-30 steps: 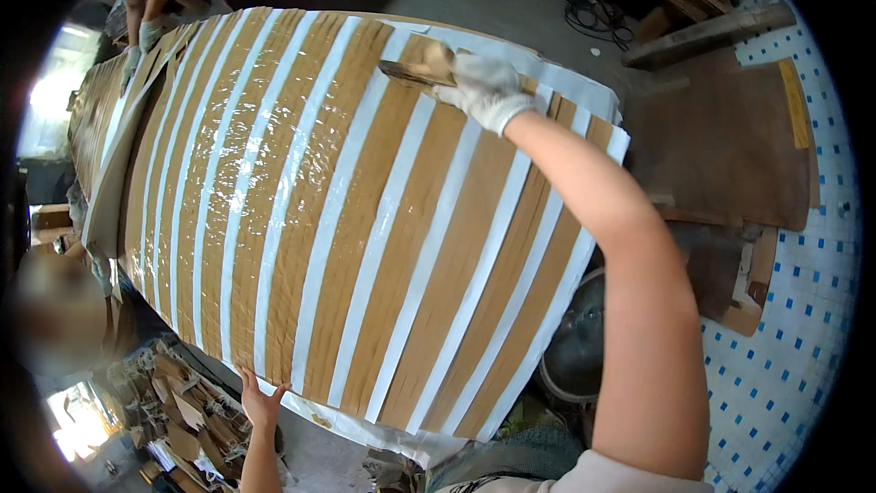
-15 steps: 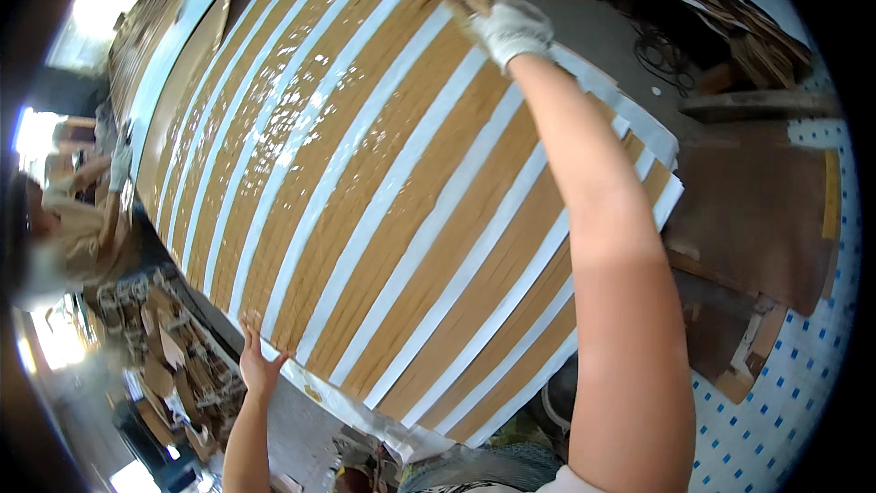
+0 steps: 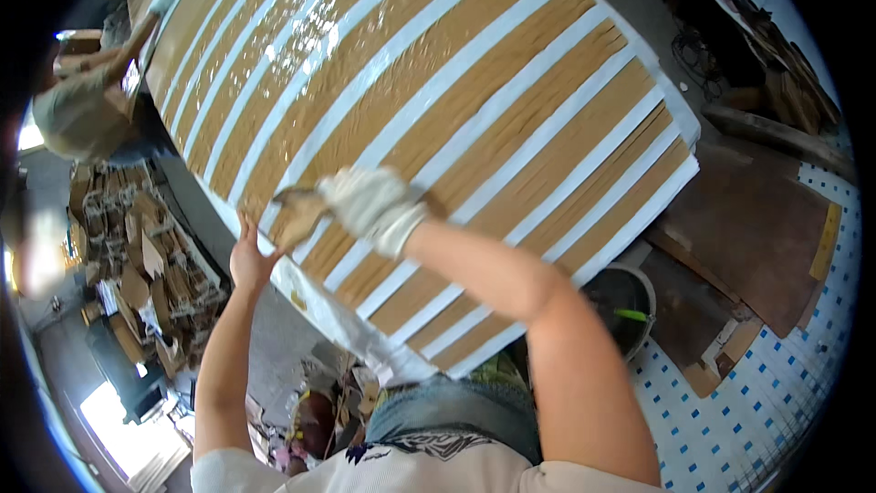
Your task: The person repeatedly dips a brush into a metal bowl and applies a clear liquid to the surface of a large, striped, curved object. The person works along the length of the object, smoothing the applied liquid with the brush.
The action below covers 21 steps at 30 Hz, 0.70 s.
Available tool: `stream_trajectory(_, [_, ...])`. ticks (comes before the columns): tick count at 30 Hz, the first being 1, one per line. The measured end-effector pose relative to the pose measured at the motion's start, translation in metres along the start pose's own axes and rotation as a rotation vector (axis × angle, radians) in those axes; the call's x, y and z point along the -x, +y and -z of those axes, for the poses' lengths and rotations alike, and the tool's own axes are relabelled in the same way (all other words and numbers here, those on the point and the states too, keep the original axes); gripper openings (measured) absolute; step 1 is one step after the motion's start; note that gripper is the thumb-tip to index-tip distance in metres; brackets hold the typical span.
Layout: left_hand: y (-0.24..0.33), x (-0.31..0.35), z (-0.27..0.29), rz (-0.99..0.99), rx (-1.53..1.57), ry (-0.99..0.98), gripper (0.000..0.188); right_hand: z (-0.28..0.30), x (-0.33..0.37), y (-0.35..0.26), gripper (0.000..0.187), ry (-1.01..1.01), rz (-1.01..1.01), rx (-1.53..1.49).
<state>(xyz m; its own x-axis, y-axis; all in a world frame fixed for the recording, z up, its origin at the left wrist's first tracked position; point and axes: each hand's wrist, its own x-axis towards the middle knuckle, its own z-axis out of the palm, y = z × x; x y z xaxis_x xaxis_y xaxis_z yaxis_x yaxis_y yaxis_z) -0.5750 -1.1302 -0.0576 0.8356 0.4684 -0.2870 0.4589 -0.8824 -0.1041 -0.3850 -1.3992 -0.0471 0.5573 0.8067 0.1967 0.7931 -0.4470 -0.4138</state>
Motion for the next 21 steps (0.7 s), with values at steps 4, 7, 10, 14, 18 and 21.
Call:
stream_trajectory(4, [0.012,0.006,0.018,0.015,0.090,-0.021,0.114,0.054,0.019,0.105,0.036,0.061,-0.729,-0.472])
stream_trajectory(7, [0.005,0.003,0.004,-0.050,0.146,0.062,0.115,0.053,0.039,0.170,0.039,0.204,-0.885,0.017])
stream_trajectory(10, [-0.003,0.007,-0.005,-0.046,0.144,0.069,0.117,0.027,0.037,0.057,0.032,0.170,-0.663,0.292])
stream_trajectory(14, [-0.006,0.007,-0.002,-0.068,0.171,0.072,0.118,-0.068,0.088,-0.098,0.029,0.207,-0.301,0.429])
stream_trajectory(18, [-0.020,0.008,0.001,-0.127,0.183,-0.029,0.123,-0.064,0.104,-0.142,0.027,-0.040,-0.186,0.178])
stream_trajectory(21, [-0.031,0.006,0.004,-0.169,0.184,-0.076,0.126,-0.047,0.099,-0.092,0.029,0.032,-0.594,-0.183])
